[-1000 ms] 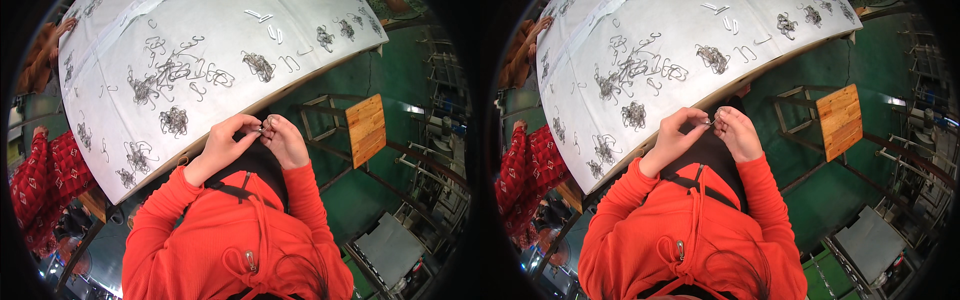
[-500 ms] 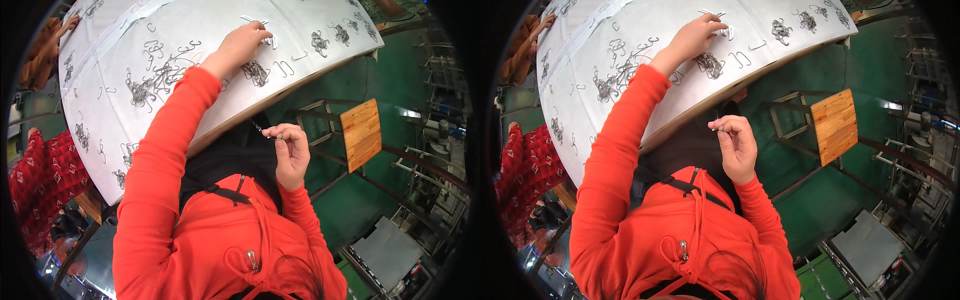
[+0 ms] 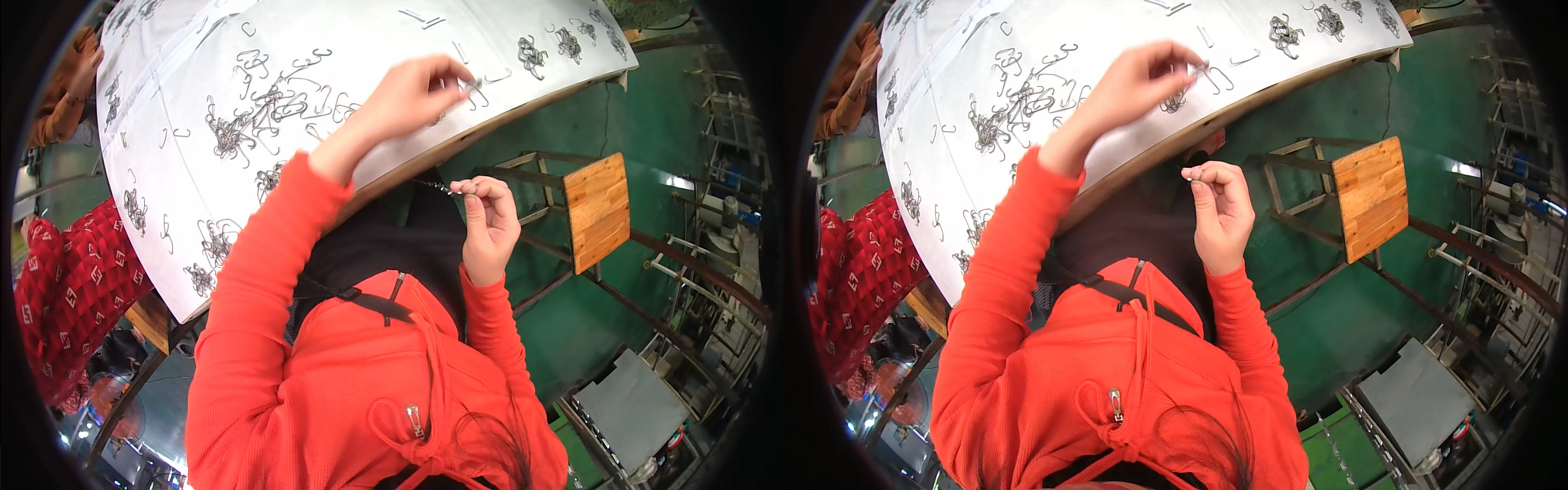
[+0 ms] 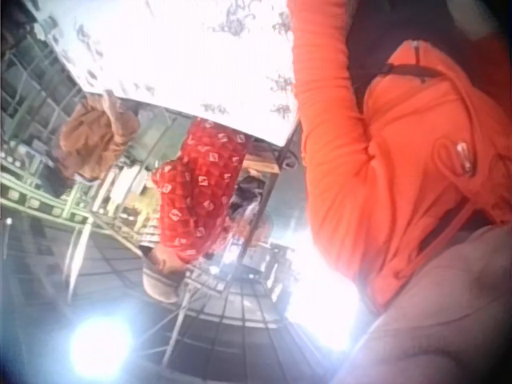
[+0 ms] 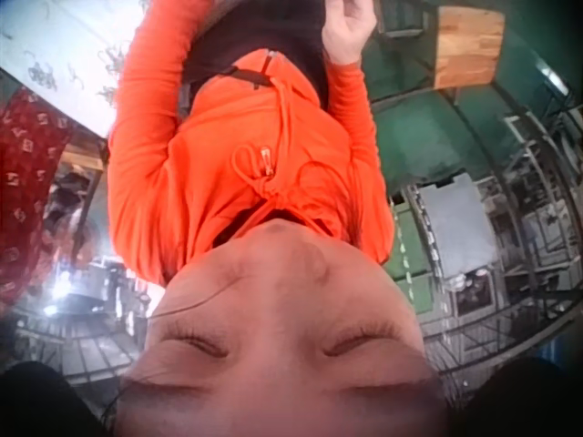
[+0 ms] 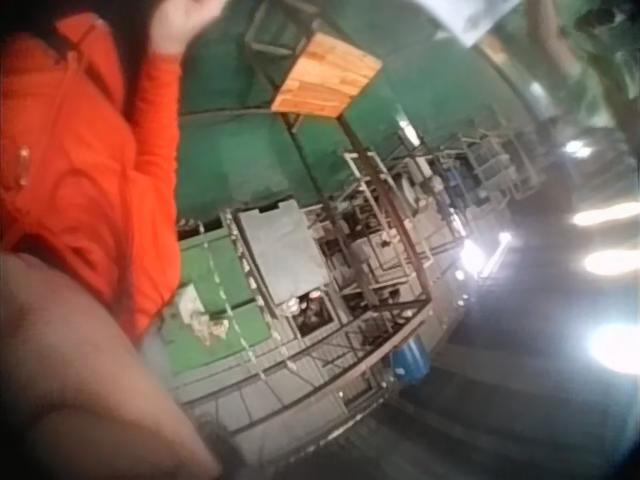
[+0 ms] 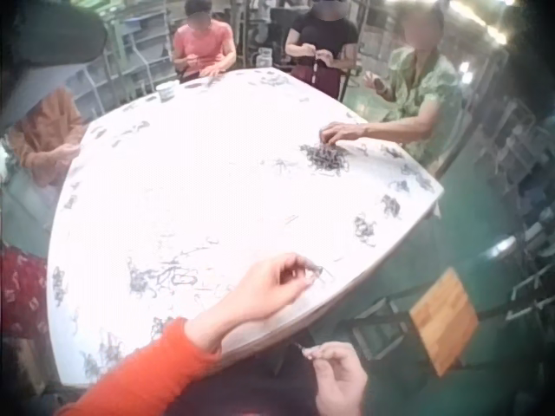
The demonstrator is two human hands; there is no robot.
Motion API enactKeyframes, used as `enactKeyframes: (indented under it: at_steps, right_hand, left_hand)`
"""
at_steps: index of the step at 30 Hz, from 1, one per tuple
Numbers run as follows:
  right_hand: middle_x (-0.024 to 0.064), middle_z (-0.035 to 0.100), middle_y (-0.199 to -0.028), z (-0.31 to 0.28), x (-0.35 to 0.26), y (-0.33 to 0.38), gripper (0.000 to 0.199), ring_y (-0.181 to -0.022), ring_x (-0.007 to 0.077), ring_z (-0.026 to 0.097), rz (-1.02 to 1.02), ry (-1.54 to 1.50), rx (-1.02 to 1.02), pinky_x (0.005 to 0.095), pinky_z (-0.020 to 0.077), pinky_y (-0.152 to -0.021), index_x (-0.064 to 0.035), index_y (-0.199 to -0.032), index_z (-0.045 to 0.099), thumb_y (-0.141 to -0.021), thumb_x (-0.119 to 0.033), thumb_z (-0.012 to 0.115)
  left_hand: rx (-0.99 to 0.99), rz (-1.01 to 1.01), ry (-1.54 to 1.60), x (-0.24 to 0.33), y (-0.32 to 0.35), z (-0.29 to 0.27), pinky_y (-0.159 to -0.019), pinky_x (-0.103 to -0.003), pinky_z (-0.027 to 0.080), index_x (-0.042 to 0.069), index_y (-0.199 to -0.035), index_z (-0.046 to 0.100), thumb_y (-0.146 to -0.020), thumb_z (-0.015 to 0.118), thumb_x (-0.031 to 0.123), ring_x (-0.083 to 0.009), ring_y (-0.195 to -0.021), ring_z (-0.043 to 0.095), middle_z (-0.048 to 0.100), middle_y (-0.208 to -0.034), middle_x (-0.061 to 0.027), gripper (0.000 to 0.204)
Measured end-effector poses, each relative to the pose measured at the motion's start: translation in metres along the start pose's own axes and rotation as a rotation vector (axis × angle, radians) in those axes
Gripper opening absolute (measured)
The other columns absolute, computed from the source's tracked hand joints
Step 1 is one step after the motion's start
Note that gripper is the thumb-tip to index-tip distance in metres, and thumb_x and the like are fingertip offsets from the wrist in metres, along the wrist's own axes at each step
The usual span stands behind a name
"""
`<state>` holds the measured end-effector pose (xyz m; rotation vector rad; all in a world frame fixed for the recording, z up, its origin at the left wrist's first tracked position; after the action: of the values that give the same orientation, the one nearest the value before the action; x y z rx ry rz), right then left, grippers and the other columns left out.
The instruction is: The person sits on the floor in a workshop and assembles small metal hardware components by hand. They repeatedly pick up individual metal pieces from a white sheet, connect them, and place the finished units into a pile.
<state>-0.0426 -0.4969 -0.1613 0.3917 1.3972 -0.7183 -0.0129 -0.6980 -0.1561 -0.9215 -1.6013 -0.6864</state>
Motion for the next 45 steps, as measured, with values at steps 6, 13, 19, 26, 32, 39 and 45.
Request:
enactKeyframes:
  at_steps: [6,13,19,26,32,39,45]
  right_hand:
    - [0.0106,0.059,-0.094,0.014,0.002,-0.003,0.010,-0.084,0.0204,0.059,-0.093,0.310,-0.021,0.0301,0.0494,-0.075,0.0012,-0.090,0.059,-0.084,0.005,0.065]
    - [0.0106,0.060,-0.089,0.028,-0.003,0.001,0.012,-0.081,0.0246,0.058,-0.155,0.468,-0.043,0.0331,0.0484,-0.072,-0.0001,-0.090,0.059,-0.081,0.004,0.067]
    - [0.0103,0.061,-0.088,0.032,-0.011,0.000,0.013,-0.080,0.0252,0.059,-0.187,0.517,-0.095,0.0333,0.0491,-0.070,-0.0008,-0.089,0.059,-0.081,0.003,0.068]
    - [0.0106,0.061,-0.088,0.037,-0.016,0.001,0.013,-0.079,0.0250,0.060,-0.263,0.587,-0.134,0.0333,0.0499,-0.068,-0.0012,-0.088,0.059,-0.081,0.004,0.069]
    - [0.0109,0.061,-0.089,0.039,-0.016,0.001,0.014,-0.078,0.0253,0.060,-0.271,0.616,-0.153,0.0329,0.0499,-0.064,-0.0011,-0.091,0.059,-0.081,0.004,0.068]
    - [0.0114,0.061,-0.090,0.036,-0.014,0.002,0.013,-0.080,0.0278,0.061,-0.297,0.639,-0.133,0.0382,0.0515,-0.075,-0.0015,-0.091,0.060,-0.081,0.002,0.068]
    - [0.0073,0.060,-0.088,0.034,-0.013,0.004,0.013,-0.083,0.0268,0.060,-0.377,0.775,-0.115,0.0488,0.0454,-0.090,-0.0052,-0.089,0.062,-0.080,-0.005,0.071]
  left_hand:
    - [-0.007,-0.319,0.480,0.003,0.087,0.027,-0.080,-0.025,0.050,-0.003,-0.101,0.066,-0.091,0.063,0.008,-0.0092,-0.086,0.062,0.067,-0.093,-0.0044,0.015]
    - [0.069,-0.400,0.496,0.003,0.110,0.015,-0.081,-0.025,0.050,-0.002,-0.097,0.067,-0.090,0.066,0.008,-0.0094,-0.087,0.062,0.067,-0.094,-0.0045,0.012]
    - [0.110,-0.383,0.525,-0.005,0.121,0.016,-0.083,-0.025,0.049,-0.001,-0.096,0.066,-0.090,0.066,0.008,-0.0098,-0.090,0.061,0.067,-0.095,-0.0042,0.011]
    - [0.148,-0.347,0.574,-0.007,0.126,0.019,-0.085,-0.026,0.049,-0.001,-0.096,0.066,-0.091,0.064,0.006,-0.0104,-0.091,0.061,0.067,-0.096,-0.0044,0.009]
    - [0.148,-0.216,0.404,0.001,0.128,0.013,-0.084,-0.027,0.049,0.000,-0.096,0.065,-0.091,0.064,0.006,-0.0101,-0.091,0.061,0.065,-0.095,-0.0034,0.007]
    - [0.166,-0.322,0.458,-0.005,0.128,0.015,-0.083,-0.026,0.049,-0.001,-0.096,0.065,-0.091,0.064,0.007,-0.0095,-0.088,0.061,0.066,-0.093,-0.0031,0.009]
    - [0.144,-0.353,0.432,-0.001,0.127,0.016,-0.085,-0.025,0.049,-0.001,-0.096,0.064,-0.091,0.064,0.006,-0.0091,-0.090,0.061,0.066,-0.094,-0.0033,0.009]
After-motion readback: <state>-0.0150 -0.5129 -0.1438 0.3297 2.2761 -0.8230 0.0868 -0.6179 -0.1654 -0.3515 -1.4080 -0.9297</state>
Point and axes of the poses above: each hand's wrist, its own y-axis away from the middle knuckle, its own z-axis out of the palm, x = y × z, the point moved 5 cm from there along -y, towards the middle knuckle
